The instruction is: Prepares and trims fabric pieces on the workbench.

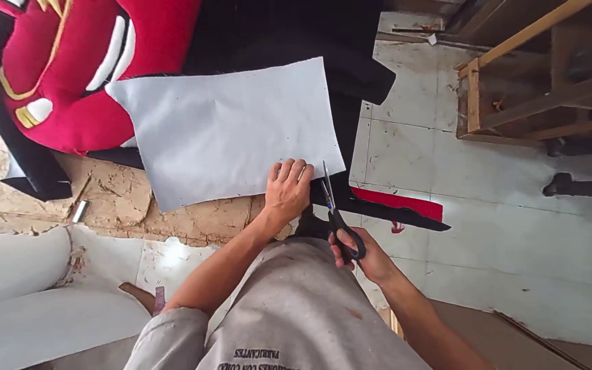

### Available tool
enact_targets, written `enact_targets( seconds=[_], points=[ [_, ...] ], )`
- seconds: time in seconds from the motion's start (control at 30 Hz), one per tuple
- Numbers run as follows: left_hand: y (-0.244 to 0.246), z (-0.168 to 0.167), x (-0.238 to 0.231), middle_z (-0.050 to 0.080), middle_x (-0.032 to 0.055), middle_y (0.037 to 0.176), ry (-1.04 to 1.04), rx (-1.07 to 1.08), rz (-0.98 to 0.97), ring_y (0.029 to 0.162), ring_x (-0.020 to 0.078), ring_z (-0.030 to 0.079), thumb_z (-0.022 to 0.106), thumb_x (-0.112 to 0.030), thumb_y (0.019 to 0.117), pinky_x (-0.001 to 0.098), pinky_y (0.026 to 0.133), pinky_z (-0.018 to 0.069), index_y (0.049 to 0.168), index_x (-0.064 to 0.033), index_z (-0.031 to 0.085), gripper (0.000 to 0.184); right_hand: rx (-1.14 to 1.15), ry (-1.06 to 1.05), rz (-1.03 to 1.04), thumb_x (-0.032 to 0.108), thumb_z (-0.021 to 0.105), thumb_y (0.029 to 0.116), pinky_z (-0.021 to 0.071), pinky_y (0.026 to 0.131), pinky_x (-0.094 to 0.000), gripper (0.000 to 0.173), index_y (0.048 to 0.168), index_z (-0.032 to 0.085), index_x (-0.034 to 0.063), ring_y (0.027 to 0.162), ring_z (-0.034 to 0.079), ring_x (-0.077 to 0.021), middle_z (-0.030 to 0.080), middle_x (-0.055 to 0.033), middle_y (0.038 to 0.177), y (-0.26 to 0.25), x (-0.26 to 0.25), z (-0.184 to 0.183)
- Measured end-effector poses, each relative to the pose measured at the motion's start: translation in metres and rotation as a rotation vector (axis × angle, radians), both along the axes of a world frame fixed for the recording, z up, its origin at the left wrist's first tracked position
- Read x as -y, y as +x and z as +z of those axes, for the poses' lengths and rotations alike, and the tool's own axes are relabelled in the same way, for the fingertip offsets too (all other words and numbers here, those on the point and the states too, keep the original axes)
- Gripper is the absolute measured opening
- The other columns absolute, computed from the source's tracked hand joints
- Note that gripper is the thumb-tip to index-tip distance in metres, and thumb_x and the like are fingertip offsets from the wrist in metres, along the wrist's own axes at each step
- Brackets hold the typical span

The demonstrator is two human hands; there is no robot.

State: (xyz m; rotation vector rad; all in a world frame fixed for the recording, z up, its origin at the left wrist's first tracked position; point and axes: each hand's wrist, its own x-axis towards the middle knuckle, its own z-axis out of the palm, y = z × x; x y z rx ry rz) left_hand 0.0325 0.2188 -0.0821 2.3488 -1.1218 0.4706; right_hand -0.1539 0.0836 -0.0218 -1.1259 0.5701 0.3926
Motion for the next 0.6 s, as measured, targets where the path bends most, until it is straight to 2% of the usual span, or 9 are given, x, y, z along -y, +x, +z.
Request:
enact_targets(
  seconds=[0.1,0.17,0.6],
  points=[
    [0.002,-0.008,-0.002,0.073,0.0087,0.102,-0.084,0.034,-0.008,0.099,0.0281,0.069,0.062,-0.014,0.0942,0.0444,0.089,0.0534,0.100,-0.0122,0.075,0.014,-0.063,-0.060,0.010,0.047,0.056,0.1006,0.0504,0.045,-0.0203,0.039,0.093,0.065,0.0101,0.055,0.064,-0.0074,0.065,0.0011,0.068,-0.001,-0.011,0.001],
    [-0.002,-0.015,-0.005,0.075,0.0075,0.097,-0.123,0.037,-0.021,0.095,0.0263,0.070,0.062,-0.014,0.0953,0.0428,0.088,0.0543,0.098,-0.0122,0.076,0.014,-0.074,-0.103,0.019,0.045,0.054,0.1021,0.0490,0.044,-0.0206,0.037,0.093,0.065,0.0102,0.055,0.064,-0.0077,0.065,0.0013,0.068,0.000,-0.020,-0.001],
    [-0.008,-0.033,-0.006,0.077,0.0062,0.098,-0.281,0.077,-0.013,0.096,0.0229,0.071,0.066,-0.010,0.0952,0.0392,0.089,0.0554,0.099,-0.0113,0.079,0.014,-0.169,-0.264,-0.040,0.036,0.058,0.1041,0.0435,0.038,-0.0183,0.031,0.091,0.062,0.0078,0.047,0.058,-0.0053,0.063,0.0014,0.064,0.028,-0.036,0.004]
  ],
)
